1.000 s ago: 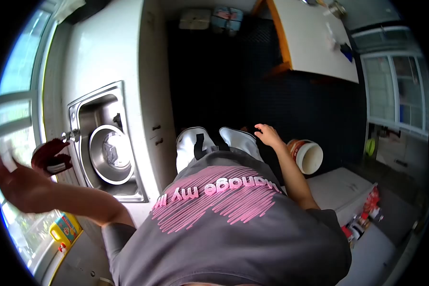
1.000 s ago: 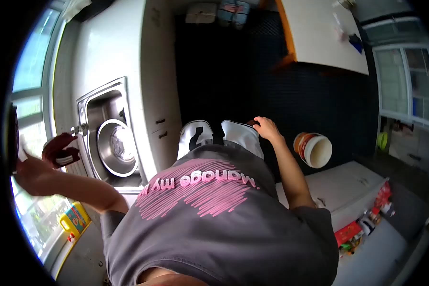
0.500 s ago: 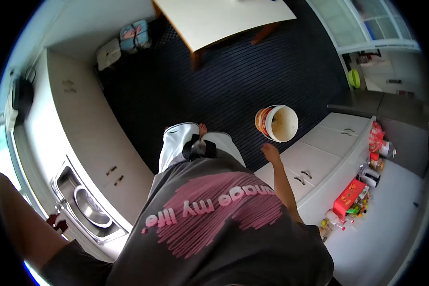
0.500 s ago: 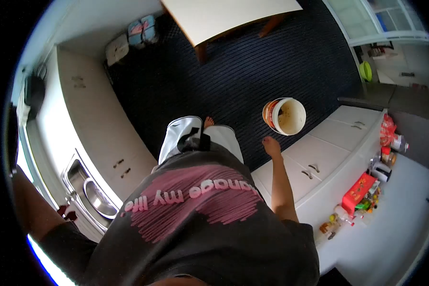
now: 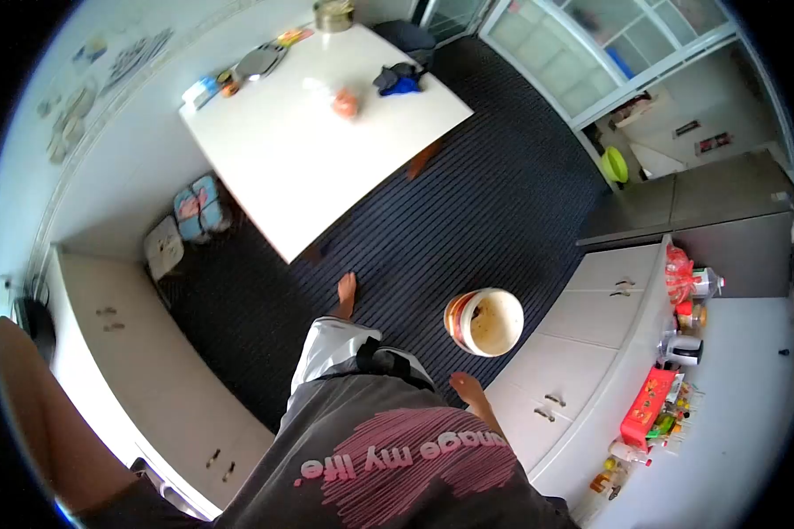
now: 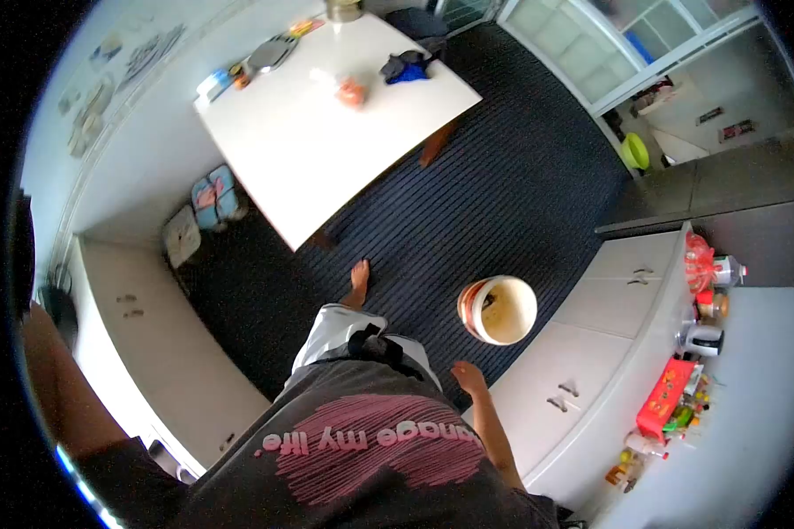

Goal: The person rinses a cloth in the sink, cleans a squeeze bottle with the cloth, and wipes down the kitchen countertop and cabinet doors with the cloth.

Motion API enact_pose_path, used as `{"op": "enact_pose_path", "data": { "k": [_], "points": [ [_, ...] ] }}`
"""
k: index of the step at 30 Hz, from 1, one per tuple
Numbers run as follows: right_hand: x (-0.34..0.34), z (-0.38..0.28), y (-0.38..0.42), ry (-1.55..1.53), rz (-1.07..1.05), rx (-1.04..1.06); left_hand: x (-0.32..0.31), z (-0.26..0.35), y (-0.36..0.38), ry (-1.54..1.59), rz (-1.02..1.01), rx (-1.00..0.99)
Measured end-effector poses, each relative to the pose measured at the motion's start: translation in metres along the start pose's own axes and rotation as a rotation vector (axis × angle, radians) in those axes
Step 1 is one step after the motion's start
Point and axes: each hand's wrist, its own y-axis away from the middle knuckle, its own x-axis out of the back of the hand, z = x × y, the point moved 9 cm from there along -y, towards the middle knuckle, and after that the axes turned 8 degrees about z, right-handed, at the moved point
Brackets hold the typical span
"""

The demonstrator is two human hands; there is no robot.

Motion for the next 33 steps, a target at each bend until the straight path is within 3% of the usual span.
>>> {"op": "enact_pose_path", "data": {
  "k": [3,5,7,9,10,13,15,18,20,21,22,23,24,25,26,27,28,29,31,32,33],
  "points": [
    [0.034,0.019,-0.03,-0.006,-0.032,-0.266,-0.033,-0.049,0.014,0.06,0.012,0.002],
    [0.058,0.034,-0.062,-0.227,0.041,-0.214,-0.057,-0.077,0.02,0.096,0.002,-0.012],
    [0.073,0.08,-0.103,-0.309,0.347,-0.193,-0.077,-0.097,0.027,0.126,0.016,-0.056],
    [0.104,0.049,-0.102,-0.64,0.481,-0.25,-0.101,-0.114,0.033,0.149,0.019,-0.087],
    [0.113,0.029,-0.103,-0.653,0.358,-0.328,-0.114,-0.123,0.035,0.158,0.022,-0.104],
    [0.098,-0.001,-0.121,-0.303,0.26,-0.197,-0.154,-0.144,0.045,0.16,0.04,-0.155],
    [-0.007,0.016,-0.152,-0.027,-0.029,0.174,-0.177,-0.157,0.055,0.133,0.061,-0.174],
    [0.05,0.008,-0.187,-0.286,-0.048,0.035,-0.194,-0.183,0.094,0.028,0.107,-0.075],
    [0.208,-0.077,-0.191,-0.306,0.098,0.194,-0.214,-0.213,0.151,-0.117,0.092,0.151],
    [0.281,-0.086,-0.211,-0.333,0.156,0.05,-0.229,-0.233,0.195,-0.208,0.037,0.349],
    [0.336,-0.074,-0.232,-0.365,0.211,-0.104,-0.245,-0.264,0.256,-0.418,-0.126,0.719],
    [0.394,-0.055,-0.258,-0.594,0.438,0.04,-0.276,-0.264,0.308,-0.457,-0.172,0.866],
    [0.483,-0.084,-0.252,-0.283,0.675,0.227,-0.296,-0.266,0.36,-0.565,-0.445,1.049],
    [0.537,-0.049,-0.272,-0.548,0.777,0.242,-0.299,-0.26,0.416,-0.641,-0.608,1.141],
    [0.62,-0.089,-0.253,-0.938,0.822,0.531,-0.288,-0.248,0.482,-0.553,-0.582,1.361],
    [0.692,-0.138,-0.222,-0.485,1.037,0.7,-0.286,-0.23,0.535,-0.543,-0.687,1.455],
    [0.752,-0.158,-0.204,-0.147,1.192,0.554,-0.287,-0.212,0.569,-0.53,-0.756,1.522],
    [0.791,-0.195,-0.167,0.055,1.444,0.639,-0.285,-0.192,0.597,-0.512,-0.828,1.594],
    [0.839,-0.276,-0.132,0.216,1.57,0.838,-0.28,-0.16,0.637,-0.513,-1.077,1.596],
    [0.861,-0.314,-0.115,0.303,1.638,0.93,-0.273,-0.151,0.649,-0.535,-1.101,1.614],
    [0.867,-0.377,-0.088,-0.12,1.487,1.516,-0.258,-0.147,0.664,-0.589,-1.055,1.696]
  ]
}}
